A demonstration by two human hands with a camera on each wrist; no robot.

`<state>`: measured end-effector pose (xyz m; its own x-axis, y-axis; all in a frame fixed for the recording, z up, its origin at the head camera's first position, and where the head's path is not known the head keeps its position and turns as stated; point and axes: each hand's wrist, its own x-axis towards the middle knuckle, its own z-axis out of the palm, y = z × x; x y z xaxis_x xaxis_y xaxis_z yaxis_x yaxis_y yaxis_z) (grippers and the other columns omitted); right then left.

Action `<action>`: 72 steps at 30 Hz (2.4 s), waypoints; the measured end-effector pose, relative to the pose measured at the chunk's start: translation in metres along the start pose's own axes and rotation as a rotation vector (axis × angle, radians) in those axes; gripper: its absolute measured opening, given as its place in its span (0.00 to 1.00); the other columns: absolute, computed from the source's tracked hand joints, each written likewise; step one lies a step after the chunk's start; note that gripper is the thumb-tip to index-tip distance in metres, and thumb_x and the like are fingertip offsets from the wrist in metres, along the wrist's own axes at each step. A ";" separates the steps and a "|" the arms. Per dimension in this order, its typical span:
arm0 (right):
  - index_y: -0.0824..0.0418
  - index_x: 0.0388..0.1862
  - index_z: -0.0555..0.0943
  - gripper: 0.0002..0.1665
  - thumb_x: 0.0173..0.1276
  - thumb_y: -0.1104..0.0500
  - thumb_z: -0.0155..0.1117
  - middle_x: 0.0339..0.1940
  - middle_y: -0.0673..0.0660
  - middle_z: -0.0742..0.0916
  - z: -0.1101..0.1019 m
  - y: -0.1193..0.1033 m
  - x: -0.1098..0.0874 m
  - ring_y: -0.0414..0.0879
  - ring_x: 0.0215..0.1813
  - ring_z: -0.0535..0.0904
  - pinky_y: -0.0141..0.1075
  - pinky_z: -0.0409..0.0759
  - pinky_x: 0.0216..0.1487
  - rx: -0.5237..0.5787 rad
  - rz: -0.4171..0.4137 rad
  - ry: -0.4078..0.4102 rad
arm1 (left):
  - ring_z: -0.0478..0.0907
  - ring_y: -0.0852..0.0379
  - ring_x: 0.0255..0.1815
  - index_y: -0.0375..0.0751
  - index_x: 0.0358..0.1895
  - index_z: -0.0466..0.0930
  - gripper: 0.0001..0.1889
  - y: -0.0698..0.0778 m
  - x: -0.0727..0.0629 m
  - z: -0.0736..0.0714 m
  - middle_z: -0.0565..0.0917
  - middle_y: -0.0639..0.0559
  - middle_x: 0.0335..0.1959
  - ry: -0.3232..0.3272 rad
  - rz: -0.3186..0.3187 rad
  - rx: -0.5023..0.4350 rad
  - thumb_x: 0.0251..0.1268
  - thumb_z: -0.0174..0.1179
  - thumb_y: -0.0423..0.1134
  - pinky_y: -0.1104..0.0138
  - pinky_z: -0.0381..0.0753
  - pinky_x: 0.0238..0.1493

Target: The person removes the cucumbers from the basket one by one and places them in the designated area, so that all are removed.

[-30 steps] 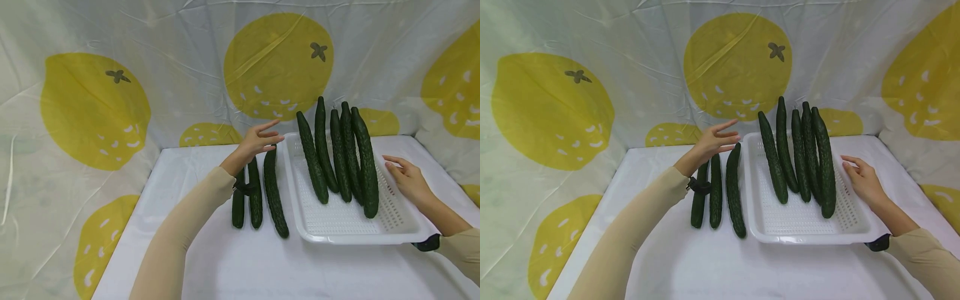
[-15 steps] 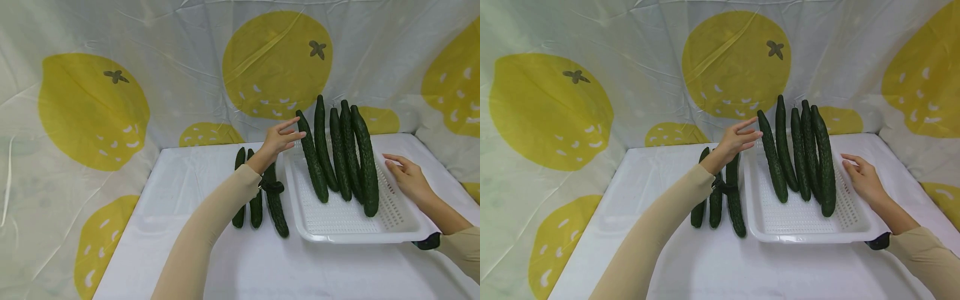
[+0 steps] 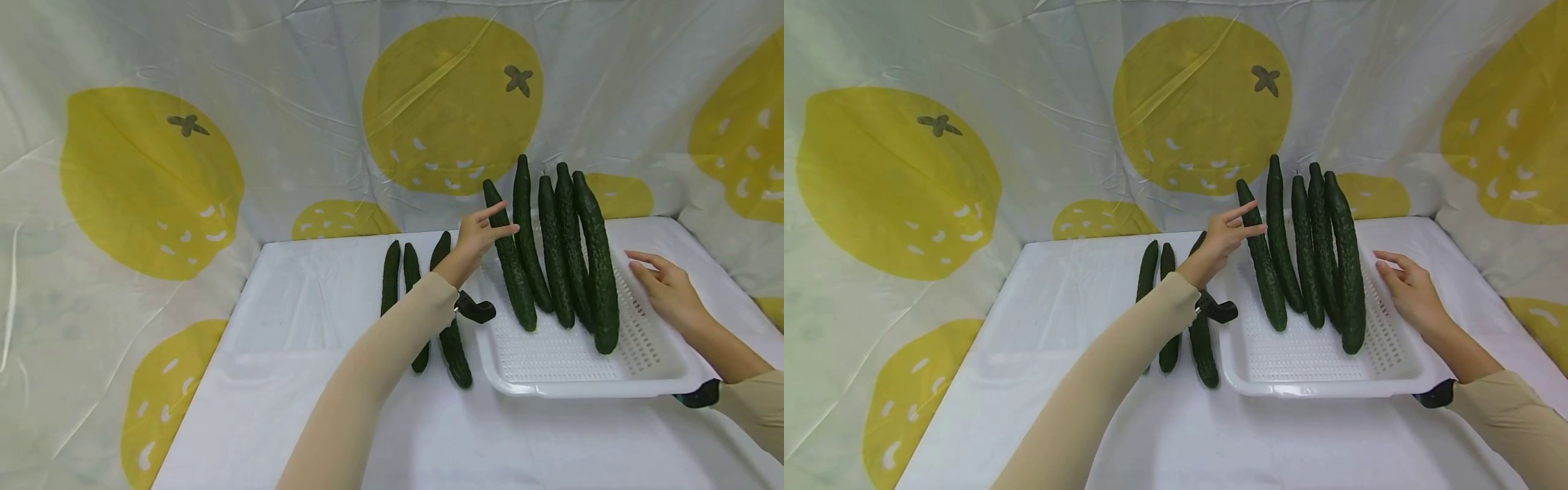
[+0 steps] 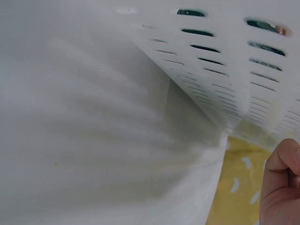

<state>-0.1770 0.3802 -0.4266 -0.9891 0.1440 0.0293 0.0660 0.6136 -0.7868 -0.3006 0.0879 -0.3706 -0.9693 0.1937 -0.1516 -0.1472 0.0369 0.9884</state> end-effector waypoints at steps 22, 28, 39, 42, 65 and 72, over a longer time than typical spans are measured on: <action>0.65 0.73 0.68 0.30 0.81 0.48 0.50 0.42 0.46 0.86 0.000 0.003 0.001 0.20 0.40 0.67 0.20 0.68 0.38 0.007 -0.058 0.030 | 0.41 0.62 0.12 0.58 0.59 0.85 0.28 -0.022 0.008 0.022 0.65 0.43 0.75 0.062 -0.144 -0.040 0.58 0.71 0.26 0.71 0.47 0.14; 0.65 0.74 0.67 0.30 0.82 0.48 0.49 0.43 0.47 0.86 -0.002 0.004 0.002 0.21 0.41 0.67 0.21 0.68 0.39 0.000 -0.060 0.025 | 0.43 0.60 0.12 0.62 0.62 0.82 0.30 -0.025 0.007 0.024 0.67 0.44 0.73 0.048 -0.102 0.050 0.61 0.69 0.26 0.70 0.50 0.13; 0.62 0.77 0.64 0.32 0.82 0.46 0.46 0.61 0.80 0.75 0.000 0.004 0.000 0.20 0.44 0.64 0.56 0.69 0.62 0.005 -0.031 0.010 | 0.68 0.54 0.68 0.57 0.59 0.78 0.27 -0.035 0.000 0.025 0.69 0.55 0.71 0.046 0.102 0.291 0.59 0.71 0.27 0.63 0.78 0.52; 0.60 0.77 0.64 0.32 0.82 0.46 0.46 0.61 0.80 0.74 0.000 0.003 0.000 0.20 0.45 0.64 0.62 0.65 0.63 0.015 -0.027 0.011 | 0.69 0.53 0.66 0.58 0.60 0.77 0.28 -0.036 -0.001 0.025 0.70 0.52 0.68 0.040 0.136 0.354 0.59 0.71 0.28 0.62 0.79 0.52; 0.64 0.71 0.70 0.28 0.81 0.49 0.51 0.35 0.29 0.80 0.002 0.005 0.002 0.20 0.40 0.67 0.18 0.65 0.35 0.036 -0.089 0.044 | 0.74 0.57 0.24 0.55 0.60 0.80 0.29 -0.037 -0.005 0.024 0.80 0.47 0.47 0.060 0.176 0.261 0.56 0.75 0.30 0.68 0.81 0.20; 0.65 0.73 0.68 0.30 0.81 0.48 0.49 0.56 0.76 0.79 0.003 0.004 0.002 0.18 0.41 0.66 0.17 0.66 0.36 -0.010 -0.068 0.039 | 0.80 0.52 0.50 0.58 0.61 0.79 0.29 -0.026 -0.010 0.024 0.75 0.45 0.62 -0.002 0.150 0.144 0.57 0.73 0.31 0.59 0.88 0.29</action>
<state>-0.1794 0.3808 -0.4312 -0.9855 0.1321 0.1063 0.0008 0.6307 -0.7761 -0.2820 0.1083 -0.3947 -0.9779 0.2092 -0.0032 0.0282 0.1471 0.9887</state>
